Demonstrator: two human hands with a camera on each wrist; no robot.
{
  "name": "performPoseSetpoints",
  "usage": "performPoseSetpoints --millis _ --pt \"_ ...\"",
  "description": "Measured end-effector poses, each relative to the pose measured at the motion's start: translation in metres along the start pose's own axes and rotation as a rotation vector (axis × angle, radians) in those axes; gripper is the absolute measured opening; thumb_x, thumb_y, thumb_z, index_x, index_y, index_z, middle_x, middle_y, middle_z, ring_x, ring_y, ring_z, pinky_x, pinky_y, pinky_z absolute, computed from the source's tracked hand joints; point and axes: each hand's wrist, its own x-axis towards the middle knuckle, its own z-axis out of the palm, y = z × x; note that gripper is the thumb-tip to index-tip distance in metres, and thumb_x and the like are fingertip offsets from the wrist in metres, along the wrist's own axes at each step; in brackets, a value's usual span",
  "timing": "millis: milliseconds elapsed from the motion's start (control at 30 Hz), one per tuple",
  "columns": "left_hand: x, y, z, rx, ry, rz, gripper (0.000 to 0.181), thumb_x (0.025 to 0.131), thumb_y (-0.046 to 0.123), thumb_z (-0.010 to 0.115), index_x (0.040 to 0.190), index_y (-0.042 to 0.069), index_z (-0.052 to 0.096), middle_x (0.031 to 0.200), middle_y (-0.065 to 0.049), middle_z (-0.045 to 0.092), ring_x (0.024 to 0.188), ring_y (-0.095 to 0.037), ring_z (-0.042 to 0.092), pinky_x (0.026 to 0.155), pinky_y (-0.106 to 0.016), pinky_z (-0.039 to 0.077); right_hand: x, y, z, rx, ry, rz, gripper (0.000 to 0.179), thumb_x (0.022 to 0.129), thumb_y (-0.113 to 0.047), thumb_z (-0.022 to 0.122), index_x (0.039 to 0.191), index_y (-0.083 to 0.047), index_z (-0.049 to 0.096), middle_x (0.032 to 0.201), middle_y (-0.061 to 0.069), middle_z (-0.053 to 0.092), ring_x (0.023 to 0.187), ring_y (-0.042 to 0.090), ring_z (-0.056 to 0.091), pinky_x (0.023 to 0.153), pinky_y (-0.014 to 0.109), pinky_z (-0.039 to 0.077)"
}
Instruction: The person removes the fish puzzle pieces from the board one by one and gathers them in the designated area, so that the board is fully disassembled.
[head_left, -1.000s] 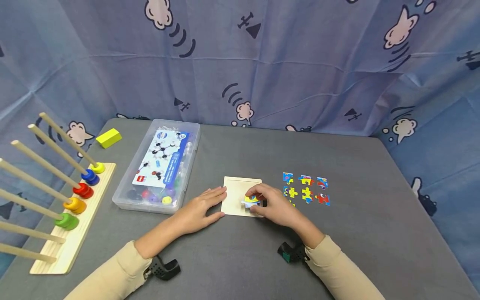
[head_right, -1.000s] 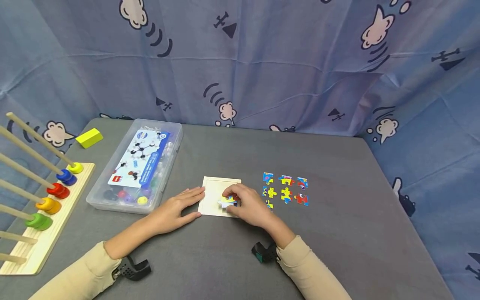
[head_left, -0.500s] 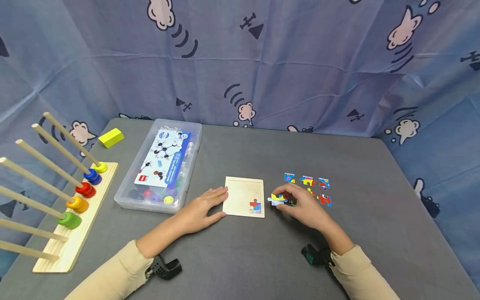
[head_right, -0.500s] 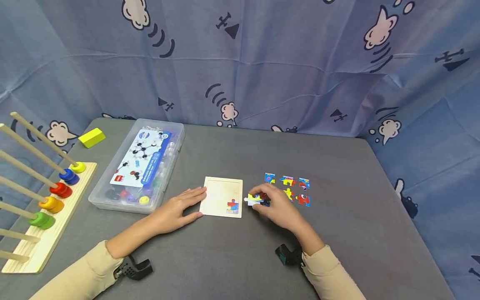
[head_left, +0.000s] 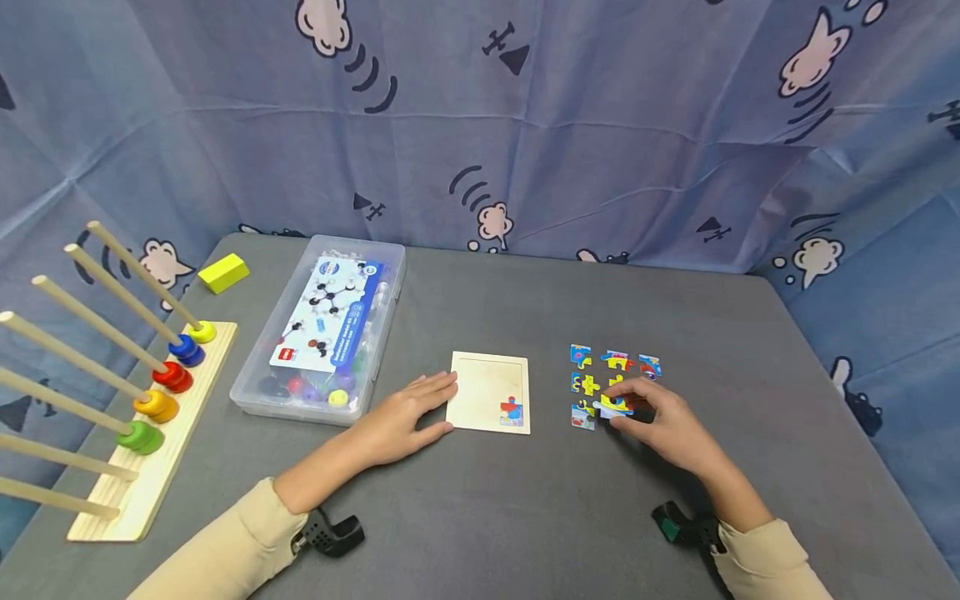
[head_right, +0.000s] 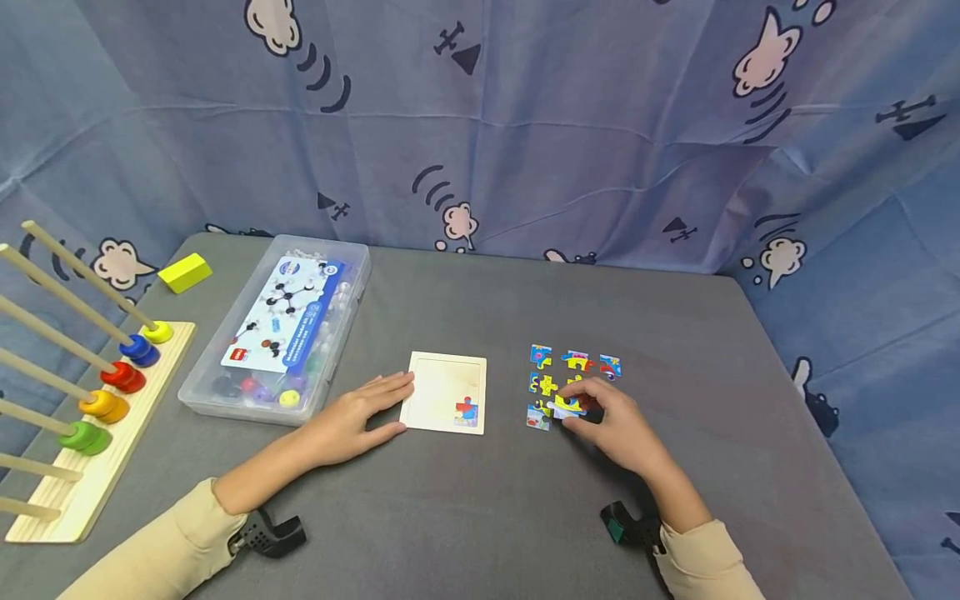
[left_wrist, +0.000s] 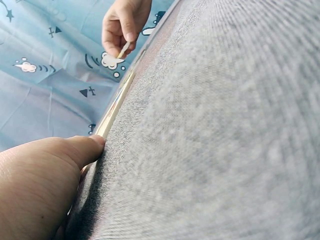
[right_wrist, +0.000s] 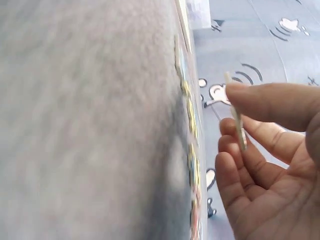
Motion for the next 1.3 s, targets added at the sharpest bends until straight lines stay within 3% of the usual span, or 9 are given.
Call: performPoseSetpoints --millis 367,967,1300 --pt "0.001 -0.003 0.001 -0.007 -0.002 -0.003 0.055 0.091 0.026 0.064 0.137 0.000 0.049 0.147 -0.011 0.043 0.138 -0.026 0.038 0.115 -0.043 0.029 -0.014 0.014 -0.004 -0.005 0.005 0.005 0.029 0.081 -0.008 0.074 0.108 -0.008 0.066 0.104 0.005 0.061 0.090 0.001 0.056 0.078 0.014 0.049" --pt "0.001 -0.004 0.003 0.000 -0.001 -0.004 0.054 0.091 0.027 0.064 0.137 0.002 0.049 0.147 -0.010 0.044 0.137 -0.024 0.038 0.115 -0.042 0.029 -0.017 0.023 0.003 -0.063 -0.019 0.002 0.027 0.081 -0.012 0.075 0.107 -0.012 0.066 0.103 0.000 0.058 0.091 0.002 0.053 0.078 0.015 0.046" --pt "0.000 -0.002 0.001 -0.001 -0.009 -0.004 0.055 0.092 0.028 0.063 0.138 0.001 0.049 0.147 -0.011 0.043 0.138 -0.025 0.037 0.116 -0.042 0.028 -0.017 0.023 0.004 -0.045 -0.011 0.007 0.030 0.081 -0.012 0.075 0.110 -0.008 0.067 0.106 0.003 0.060 0.092 0.004 0.054 0.080 0.009 0.043"
